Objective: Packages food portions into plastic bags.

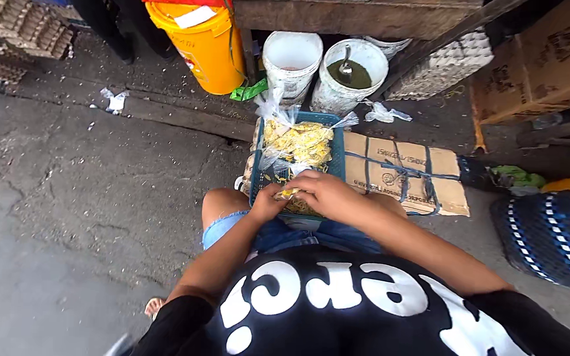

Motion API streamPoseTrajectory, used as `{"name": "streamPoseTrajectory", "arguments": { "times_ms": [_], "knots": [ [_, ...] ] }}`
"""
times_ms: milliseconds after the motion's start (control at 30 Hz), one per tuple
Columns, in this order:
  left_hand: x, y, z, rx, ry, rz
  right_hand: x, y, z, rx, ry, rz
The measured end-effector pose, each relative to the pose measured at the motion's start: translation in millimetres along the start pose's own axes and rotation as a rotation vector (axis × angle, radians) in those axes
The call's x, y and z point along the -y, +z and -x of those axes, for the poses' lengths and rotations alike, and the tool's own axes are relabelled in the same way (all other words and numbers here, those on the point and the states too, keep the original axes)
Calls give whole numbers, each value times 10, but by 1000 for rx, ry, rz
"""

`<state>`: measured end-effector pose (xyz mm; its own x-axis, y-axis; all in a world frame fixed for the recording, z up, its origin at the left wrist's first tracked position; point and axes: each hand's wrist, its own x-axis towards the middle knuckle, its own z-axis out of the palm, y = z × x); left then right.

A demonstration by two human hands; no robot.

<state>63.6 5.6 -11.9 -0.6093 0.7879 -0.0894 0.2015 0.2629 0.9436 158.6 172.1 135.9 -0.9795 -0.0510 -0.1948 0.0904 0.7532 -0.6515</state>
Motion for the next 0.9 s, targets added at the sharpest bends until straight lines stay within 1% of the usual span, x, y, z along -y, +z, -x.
{"name": "streamPoseTrajectory", "arguments": {
  "times_ms": [233,333,467,500,600,633,667,733,767,800,900],
  "knots": [
    [5,0,-21,43,-37,10,-71,25,47,-199,-123,175],
    [14,4,-30,54,-23,12,-63,-13,68,-183,-120,141],
    [17,2,-33,58,-19,8,-66,-22,85,-156,-128,8],
    [16,3,-37,60,-20,14,-70,-12,88,-174,-143,-18],
    [24,12,-43,60,-9,28,-111,56,100,-299,-220,-14],
    [32,12,-31,50,-1,29,-115,79,108,-286,-219,14],
    [43,0,2,33,6,26,-100,107,109,-216,-195,57],
    [66,-31,65,-1,4,-6,-37,182,64,-21,-109,141],
    [85,-15,65,-14,23,-15,-29,214,50,14,-86,157],
    [106,9,54,-31,53,-15,-31,232,53,-21,-100,152],
    [89,48,31,-91,68,12,50,132,59,-223,-231,61]
  ]
}}
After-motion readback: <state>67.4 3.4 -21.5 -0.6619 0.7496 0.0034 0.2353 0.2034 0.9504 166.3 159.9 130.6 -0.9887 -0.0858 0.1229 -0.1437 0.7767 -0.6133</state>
